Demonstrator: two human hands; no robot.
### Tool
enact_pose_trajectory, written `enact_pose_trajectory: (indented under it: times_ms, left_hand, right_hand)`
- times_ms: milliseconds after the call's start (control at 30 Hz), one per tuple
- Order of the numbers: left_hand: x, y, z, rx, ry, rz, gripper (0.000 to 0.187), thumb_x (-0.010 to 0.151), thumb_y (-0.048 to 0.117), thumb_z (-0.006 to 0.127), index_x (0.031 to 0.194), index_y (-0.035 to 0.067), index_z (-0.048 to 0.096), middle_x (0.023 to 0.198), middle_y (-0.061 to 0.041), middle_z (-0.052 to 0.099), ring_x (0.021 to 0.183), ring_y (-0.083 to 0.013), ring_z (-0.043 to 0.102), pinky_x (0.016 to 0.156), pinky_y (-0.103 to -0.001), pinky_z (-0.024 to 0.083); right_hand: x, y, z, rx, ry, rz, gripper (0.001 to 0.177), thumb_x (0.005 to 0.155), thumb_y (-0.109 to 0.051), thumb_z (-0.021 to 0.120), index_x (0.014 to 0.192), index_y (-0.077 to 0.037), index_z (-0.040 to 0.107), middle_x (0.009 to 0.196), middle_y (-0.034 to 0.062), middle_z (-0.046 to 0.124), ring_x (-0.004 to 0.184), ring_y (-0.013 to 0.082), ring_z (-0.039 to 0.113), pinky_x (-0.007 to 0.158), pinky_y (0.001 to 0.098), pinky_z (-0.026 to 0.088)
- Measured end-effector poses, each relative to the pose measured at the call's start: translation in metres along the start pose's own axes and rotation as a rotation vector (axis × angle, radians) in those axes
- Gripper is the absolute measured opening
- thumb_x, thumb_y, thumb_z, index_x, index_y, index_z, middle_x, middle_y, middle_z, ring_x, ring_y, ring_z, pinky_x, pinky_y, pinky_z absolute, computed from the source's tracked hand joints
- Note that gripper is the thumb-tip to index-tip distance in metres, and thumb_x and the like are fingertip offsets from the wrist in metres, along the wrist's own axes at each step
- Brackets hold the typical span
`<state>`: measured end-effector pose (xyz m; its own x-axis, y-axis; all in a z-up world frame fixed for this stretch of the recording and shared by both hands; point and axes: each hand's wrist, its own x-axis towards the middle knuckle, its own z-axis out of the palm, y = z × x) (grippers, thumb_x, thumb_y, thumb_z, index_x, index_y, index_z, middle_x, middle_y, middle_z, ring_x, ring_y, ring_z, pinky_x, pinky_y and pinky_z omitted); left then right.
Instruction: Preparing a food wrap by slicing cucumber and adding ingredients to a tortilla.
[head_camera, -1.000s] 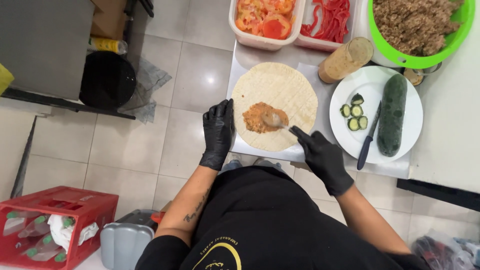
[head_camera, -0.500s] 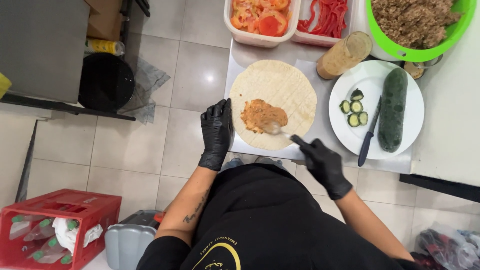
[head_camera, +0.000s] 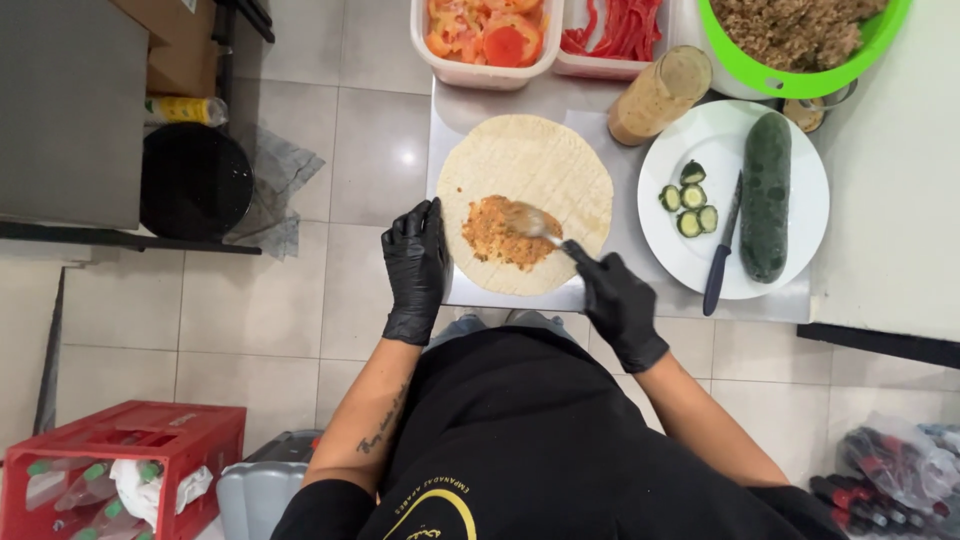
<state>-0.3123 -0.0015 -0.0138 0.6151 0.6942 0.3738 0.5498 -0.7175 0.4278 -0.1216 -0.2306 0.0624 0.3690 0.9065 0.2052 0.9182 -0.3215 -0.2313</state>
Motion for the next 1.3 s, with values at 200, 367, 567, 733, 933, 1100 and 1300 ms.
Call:
enact_pose_trajectory:
  times_ms: [200,367,567,733,933,1100,1300]
  left_hand:
    - [0.001,0.000,-0.001,0.031,-0.018,-0.024,0.048,0.092,0.005,0.064,0.140,0.006,0.062,0.132,-0.010,0.064,0.120,-0.0278,0.058,0.097,-0.042,0.044]
    - [0.001,-0.002,0.004,0.012,0.009,-0.019,0.044,0.095,0.006,0.064,0.139,0.007,0.063,0.132,-0.010,0.064,0.118,-0.0274,0.059,0.097,-0.042,0.044]
    - [0.002,0.001,-0.001,0.011,-0.011,-0.016,0.044,0.095,0.006,0.064,0.139,0.005,0.063,0.133,-0.010,0.064,0.118,-0.0274,0.059,0.096,-0.042,0.044]
    - [0.002,0.000,-0.001,0.020,-0.011,-0.027,0.045,0.093,0.006,0.065,0.138,0.006,0.063,0.133,-0.010,0.064,0.118,-0.0271,0.059,0.096,-0.042,0.044]
    - [0.000,-0.003,0.004,0.009,-0.006,-0.036,0.045,0.094,0.006,0.065,0.139,0.006,0.063,0.133,-0.009,0.063,0.119,-0.0268,0.058,0.097,-0.041,0.044]
    - [-0.002,-0.003,0.002,0.014,0.000,-0.031,0.047,0.092,0.007,0.065,0.139,0.008,0.063,0.134,-0.009,0.063,0.118,-0.0273,0.058,0.096,-0.042,0.044]
    - [-0.001,-0.002,0.004,-0.003,-0.015,-0.038,0.047,0.093,0.007,0.065,0.139,0.008,0.062,0.133,-0.010,0.063,0.119,-0.0272,0.058,0.096,-0.042,0.044]
  right_hand:
    - [-0.033,0.010,-0.015,-0.011,0.046,0.141,0.050,0.098,-0.012,0.068,0.143,-0.032,0.064,0.075,0.0034,0.054,0.056,0.0212,0.055,0.050,0.0350,0.046]
    - [-0.017,-0.026,0.000,0.184,0.043,0.013,0.051,0.097,-0.010,0.066,0.144,-0.030,0.063,0.076,0.0021,0.055,0.056,0.0190,0.056,0.051,0.0348,0.046]
    - [0.003,-0.013,0.010,0.042,0.078,0.107,0.051,0.098,-0.011,0.065,0.145,-0.032,0.063,0.078,0.0039,0.056,0.058,0.0221,0.057,0.051,0.0365,0.046]
    - [-0.028,0.013,-0.008,0.010,0.093,0.214,0.049,0.099,-0.011,0.066,0.144,-0.031,0.065,0.078,0.0045,0.055,0.059,0.0233,0.057,0.054,0.0369,0.048]
    - [-0.055,0.010,0.000,0.069,0.076,0.210,0.048,0.095,-0.008,0.067,0.139,-0.030,0.068,0.078,0.0052,0.057,0.059,0.0242,0.058,0.055,0.0375,0.048]
    - [-0.022,-0.022,-0.003,0.181,0.055,0.036,0.050,0.094,-0.008,0.067,0.140,-0.027,0.064,0.078,0.0051,0.057,0.058,0.0235,0.058,0.052,0.0371,0.047]
    - [0.027,-0.032,0.024,0.151,-0.001,-0.062,0.056,0.092,-0.010,0.067,0.144,-0.029,0.062,0.074,0.0050,0.055,0.055,0.0229,0.056,0.049,0.0385,0.045]
